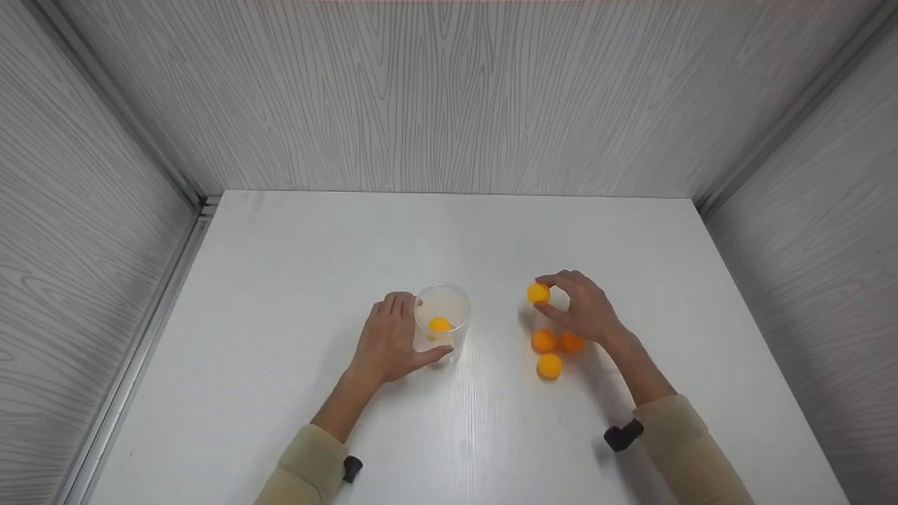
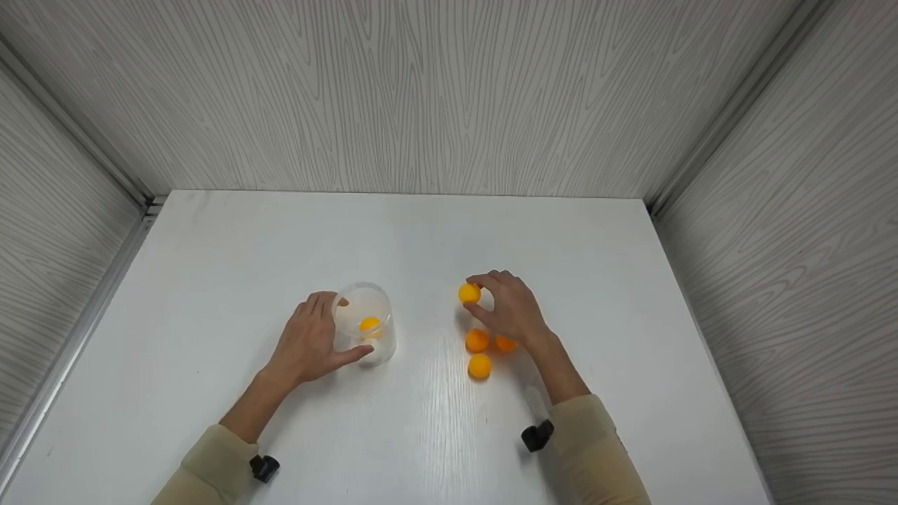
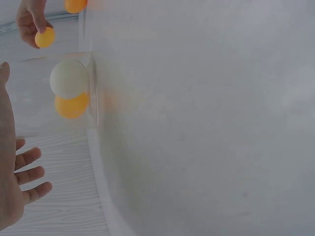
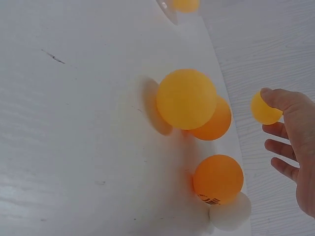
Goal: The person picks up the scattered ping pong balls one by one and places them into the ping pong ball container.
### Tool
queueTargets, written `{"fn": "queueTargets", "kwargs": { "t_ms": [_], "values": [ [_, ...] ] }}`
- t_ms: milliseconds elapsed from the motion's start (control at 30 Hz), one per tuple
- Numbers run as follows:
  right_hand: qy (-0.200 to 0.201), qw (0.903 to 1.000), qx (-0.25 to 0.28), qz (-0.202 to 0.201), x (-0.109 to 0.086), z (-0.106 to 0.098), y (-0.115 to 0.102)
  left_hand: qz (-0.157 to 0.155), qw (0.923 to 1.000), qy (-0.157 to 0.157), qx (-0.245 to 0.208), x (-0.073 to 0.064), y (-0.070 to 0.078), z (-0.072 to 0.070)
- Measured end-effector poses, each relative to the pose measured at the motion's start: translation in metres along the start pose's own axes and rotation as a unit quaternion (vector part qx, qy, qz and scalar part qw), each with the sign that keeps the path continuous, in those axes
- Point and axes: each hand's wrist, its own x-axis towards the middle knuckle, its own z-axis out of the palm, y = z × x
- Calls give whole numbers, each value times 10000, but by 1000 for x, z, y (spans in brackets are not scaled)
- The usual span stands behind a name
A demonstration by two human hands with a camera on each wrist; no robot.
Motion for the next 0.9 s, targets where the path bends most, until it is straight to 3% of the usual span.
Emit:
{"fn": "queueTargets", "kwargs": {
  "t_ms": [900],
  "values": [
    [418, 9969, 355, -568, 3, -7, -23, 19, 9999, -48, 113, 1, -1, -1]
  ]
}}
